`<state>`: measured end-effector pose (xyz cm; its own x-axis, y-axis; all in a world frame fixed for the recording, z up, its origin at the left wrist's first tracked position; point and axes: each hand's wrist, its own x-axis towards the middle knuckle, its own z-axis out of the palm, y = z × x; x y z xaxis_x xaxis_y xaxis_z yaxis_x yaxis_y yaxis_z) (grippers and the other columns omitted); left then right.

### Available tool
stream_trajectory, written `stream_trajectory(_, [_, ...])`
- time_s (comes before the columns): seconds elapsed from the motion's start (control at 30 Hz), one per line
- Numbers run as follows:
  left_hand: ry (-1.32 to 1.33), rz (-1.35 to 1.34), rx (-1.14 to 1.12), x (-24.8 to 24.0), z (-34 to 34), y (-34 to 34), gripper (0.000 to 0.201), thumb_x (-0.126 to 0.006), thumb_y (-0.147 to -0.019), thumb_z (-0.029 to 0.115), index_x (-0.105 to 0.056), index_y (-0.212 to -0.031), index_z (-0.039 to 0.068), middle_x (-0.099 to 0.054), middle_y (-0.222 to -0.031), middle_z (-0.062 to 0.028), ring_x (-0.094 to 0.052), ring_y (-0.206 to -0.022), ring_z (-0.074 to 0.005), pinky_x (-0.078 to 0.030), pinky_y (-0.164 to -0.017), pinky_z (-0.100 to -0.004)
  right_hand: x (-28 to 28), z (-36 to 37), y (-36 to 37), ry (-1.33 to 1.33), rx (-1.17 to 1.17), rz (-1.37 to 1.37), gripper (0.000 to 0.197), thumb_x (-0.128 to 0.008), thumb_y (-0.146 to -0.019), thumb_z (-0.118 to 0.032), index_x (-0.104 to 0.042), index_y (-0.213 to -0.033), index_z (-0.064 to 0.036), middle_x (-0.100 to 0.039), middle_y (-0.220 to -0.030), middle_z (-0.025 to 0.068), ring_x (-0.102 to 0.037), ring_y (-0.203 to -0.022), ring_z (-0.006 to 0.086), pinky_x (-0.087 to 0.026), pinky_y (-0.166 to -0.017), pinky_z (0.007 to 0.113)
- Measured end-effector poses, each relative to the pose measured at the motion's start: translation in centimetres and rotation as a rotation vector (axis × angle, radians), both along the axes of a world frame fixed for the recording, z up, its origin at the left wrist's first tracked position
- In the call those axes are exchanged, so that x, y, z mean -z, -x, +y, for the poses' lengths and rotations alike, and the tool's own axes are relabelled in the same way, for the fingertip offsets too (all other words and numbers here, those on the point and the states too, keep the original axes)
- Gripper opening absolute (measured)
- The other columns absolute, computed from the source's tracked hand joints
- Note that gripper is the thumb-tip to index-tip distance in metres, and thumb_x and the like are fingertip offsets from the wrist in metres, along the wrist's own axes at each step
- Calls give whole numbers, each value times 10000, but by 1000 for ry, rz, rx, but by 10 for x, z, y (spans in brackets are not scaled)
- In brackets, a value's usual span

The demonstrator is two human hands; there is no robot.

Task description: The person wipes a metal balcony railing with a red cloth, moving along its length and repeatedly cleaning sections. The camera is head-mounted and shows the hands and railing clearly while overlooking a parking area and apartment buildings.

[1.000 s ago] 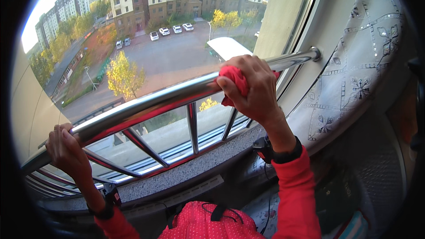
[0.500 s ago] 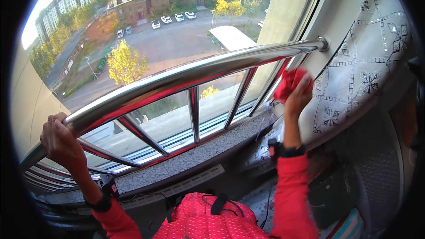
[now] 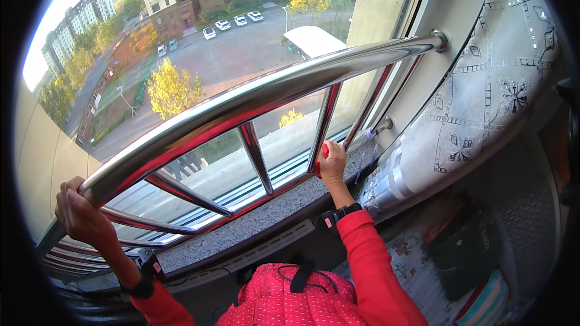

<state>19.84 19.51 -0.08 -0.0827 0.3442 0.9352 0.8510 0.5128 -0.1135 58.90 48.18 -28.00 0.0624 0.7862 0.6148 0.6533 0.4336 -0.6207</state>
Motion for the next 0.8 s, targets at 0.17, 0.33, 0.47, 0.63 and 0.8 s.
stream_trajectory(0.17, [-18,-70,27,1,0,-1,455,-204,-1046,219,-577,-834,67,-624,-831,-87,-613,-796,-268,-454,-899,-401,26,-25,6,30,-70,87,353,-503,-978,-346,-599,-1207,-95,-631,-1215,117,-552,-1143,337,-318,-1095,523])
stream_trajectory(0.33, [-45,-44,34,3,0,5,465,-211,-1055,244,-588,-856,59,-641,-859,-83,-629,-846,-271,-446,-914,-412,24,-12,-12,-111,-173,-173,329,-590,-912,-168,-551,-1221,-61,-604,-1219,155,-541,-1147,371,-340,-1095,507])
stream_trajectory(0.47, [-37,-70,-16,3,-2,9,518,-203,-1068,274,-643,-914,48,-693,-937,-85,-655,-872,-266,-454,-945,-418,14,20,-10,-55,-161,-234,223,-610,-888,-135,-599,-1093,-49,-643,-1035,158,-603,-1000,367,-476,-895,461])
stream_trajectory(0.63, [3,-18,-2,0,-4,13,489,-234,-1076,282,-648,-943,58,-696,-930,-97,-666,-862,-282,-474,-949,-444,11,7,-3,23,-87,-181,206,-628,-880,-178,-617,-1064,-87,-658,-996,123,-622,-972,334,-478,-878,463])
stream_trajectory(0.8, [42,-31,-26,1,-8,16,476,-254,-1082,287,-660,-972,64,-706,-962,-101,-676,-890,-288,-475,-990,-466,15,-18,-3,-22,-108,-137,198,-632,-890,-202,-616,-1046,-80,-643,-989,121,-606,-993,327,-461,-908,459])
